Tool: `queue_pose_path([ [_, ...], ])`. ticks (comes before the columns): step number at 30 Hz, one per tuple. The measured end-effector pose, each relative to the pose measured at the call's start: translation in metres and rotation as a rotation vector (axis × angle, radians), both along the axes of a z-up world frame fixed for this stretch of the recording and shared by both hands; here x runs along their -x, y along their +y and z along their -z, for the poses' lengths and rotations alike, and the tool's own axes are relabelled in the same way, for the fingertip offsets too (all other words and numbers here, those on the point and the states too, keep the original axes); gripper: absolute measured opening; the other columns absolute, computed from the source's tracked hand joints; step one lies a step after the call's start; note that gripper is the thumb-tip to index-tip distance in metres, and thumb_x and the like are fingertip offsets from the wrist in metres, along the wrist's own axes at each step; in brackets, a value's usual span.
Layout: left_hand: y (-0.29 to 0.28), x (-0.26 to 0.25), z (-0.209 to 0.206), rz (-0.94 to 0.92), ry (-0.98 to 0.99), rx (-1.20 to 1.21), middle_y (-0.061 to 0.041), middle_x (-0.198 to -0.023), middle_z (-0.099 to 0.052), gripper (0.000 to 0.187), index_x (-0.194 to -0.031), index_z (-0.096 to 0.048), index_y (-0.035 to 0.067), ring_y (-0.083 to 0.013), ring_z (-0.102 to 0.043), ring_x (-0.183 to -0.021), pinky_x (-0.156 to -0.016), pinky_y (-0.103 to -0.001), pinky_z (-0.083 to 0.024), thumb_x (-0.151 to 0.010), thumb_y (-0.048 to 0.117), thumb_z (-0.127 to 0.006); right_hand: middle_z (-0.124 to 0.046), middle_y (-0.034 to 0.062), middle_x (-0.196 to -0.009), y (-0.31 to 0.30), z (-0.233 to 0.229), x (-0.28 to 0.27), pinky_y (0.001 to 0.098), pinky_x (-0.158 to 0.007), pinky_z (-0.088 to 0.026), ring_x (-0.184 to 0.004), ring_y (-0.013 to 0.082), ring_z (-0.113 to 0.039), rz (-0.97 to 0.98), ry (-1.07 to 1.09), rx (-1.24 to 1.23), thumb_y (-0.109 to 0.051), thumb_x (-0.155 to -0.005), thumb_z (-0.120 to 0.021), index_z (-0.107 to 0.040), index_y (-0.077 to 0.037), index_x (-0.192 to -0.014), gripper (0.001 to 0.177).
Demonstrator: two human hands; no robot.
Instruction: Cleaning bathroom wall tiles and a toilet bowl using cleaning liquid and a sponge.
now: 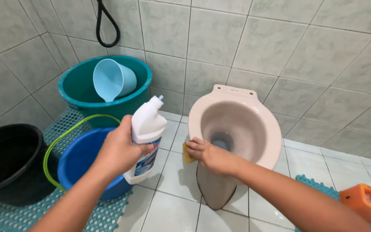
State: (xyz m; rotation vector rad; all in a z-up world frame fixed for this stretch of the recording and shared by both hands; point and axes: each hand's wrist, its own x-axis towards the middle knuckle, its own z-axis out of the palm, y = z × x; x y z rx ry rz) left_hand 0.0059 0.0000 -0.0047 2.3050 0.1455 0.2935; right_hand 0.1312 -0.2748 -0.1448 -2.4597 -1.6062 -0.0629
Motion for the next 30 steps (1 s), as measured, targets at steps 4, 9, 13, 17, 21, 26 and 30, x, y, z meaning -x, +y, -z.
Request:
queue_pose_path([
  [4,-0.004,-0.010,0.011,-0.012,0.009,0.004,-0.019,-0.107,-0.075,0.060,-0.113,-0.053,0.009,-0.0379,-0.072,-0.105,-0.084,-0.045,-0.056,-0.067,0.021,-0.090,-0.043,0.0176,-0.159,0.021,0.026,-0.057,0.0455,-0.120,-0.035,-0.149,0.0400,-0.037,0.016,-0.062,-0.075,-0.004,-0.087,-0.065,-0.054,0.003,-0.142,0.056],
  [9,-0.011,-0.022,0.025,-0.019,0.053,-0.008,-0.019,-0.105,-0.075,0.060,-0.111,-0.054,0.009,-0.0405,-0.071,-0.105,-0.085,-0.046,-0.056,-0.065,0.021,-0.091,-0.029,0.0151,-0.164,0.055,0.035,-0.146,0.0427,-0.125,-0.021,-0.152,0.0350,-0.024,0.435,0.044,-0.003,-0.040,-0.106,-0.044,-0.042,-0.003,-0.151,0.058],
  [13,-0.010,-0.029,0.034,-0.006,0.063,0.008,-0.019,-0.105,-0.075,0.060,-0.111,-0.054,0.010,-0.0408,-0.071,-0.105,-0.086,-0.047,-0.056,-0.065,0.020,-0.090,-0.025,0.0132,-0.168,0.019,0.036,-0.197,0.0405,-0.126,-0.019,-0.155,0.0312,-0.023,0.545,-0.071,0.043,-0.053,-0.106,-0.031,-0.033,-0.006,-0.157,0.070],
  [17,-0.009,-0.039,0.037,-0.012,0.098,-0.004,-0.018,-0.106,-0.076,0.059,-0.111,-0.054,0.009,-0.0401,-0.071,-0.107,-0.087,-0.047,-0.056,-0.067,0.021,-0.091,-0.024,0.0092,-0.168,-0.056,0.040,-0.233,0.0437,-0.120,-0.028,-0.153,0.0254,-0.026,0.913,-0.118,0.123,-0.061,-0.095,-0.045,-0.029,-0.010,-0.159,0.084],
  [21,-0.010,-0.045,0.031,-0.034,0.167,0.022,-0.017,-0.108,-0.076,0.062,-0.118,-0.055,0.012,-0.0380,-0.071,-0.109,-0.089,-0.046,-0.055,-0.069,0.022,-0.092,-0.036,0.0133,-0.165,-0.133,0.041,-0.252,0.0467,-0.122,-0.031,-0.153,0.0272,-0.034,1.194,-0.132,0.128,-0.063,-0.097,-0.043,-0.036,-0.004,-0.158,0.086],
  [26,-0.008,-0.051,0.030,-0.056,0.184,0.050,-0.016,-0.108,-0.076,0.063,-0.120,-0.055,0.013,-0.0370,-0.072,-0.109,-0.090,-0.045,-0.055,-0.070,0.021,-0.092,-0.025,0.0189,-0.167,-0.116,0.015,-0.243,0.0470,-0.124,-0.021,-0.156,0.0316,-0.023,1.349,-0.014,0.129,-0.065,-0.100,-0.035,-0.031,0.001,-0.157,0.088],
  [30,-0.005,-0.059,0.036,-0.046,0.172,0.053,-0.016,-0.109,-0.076,0.062,-0.120,-0.054,0.013,-0.0366,-0.071,-0.110,-0.090,-0.045,-0.055,-0.070,0.021,-0.091,-0.010,0.0195,-0.168,-0.074,0.062,-0.302,0.0461,-0.127,-0.011,-0.158,0.0326,-0.007,1.001,0.018,0.023,-0.059,-0.103,-0.029,-0.019,0.002,-0.160,0.084],
])
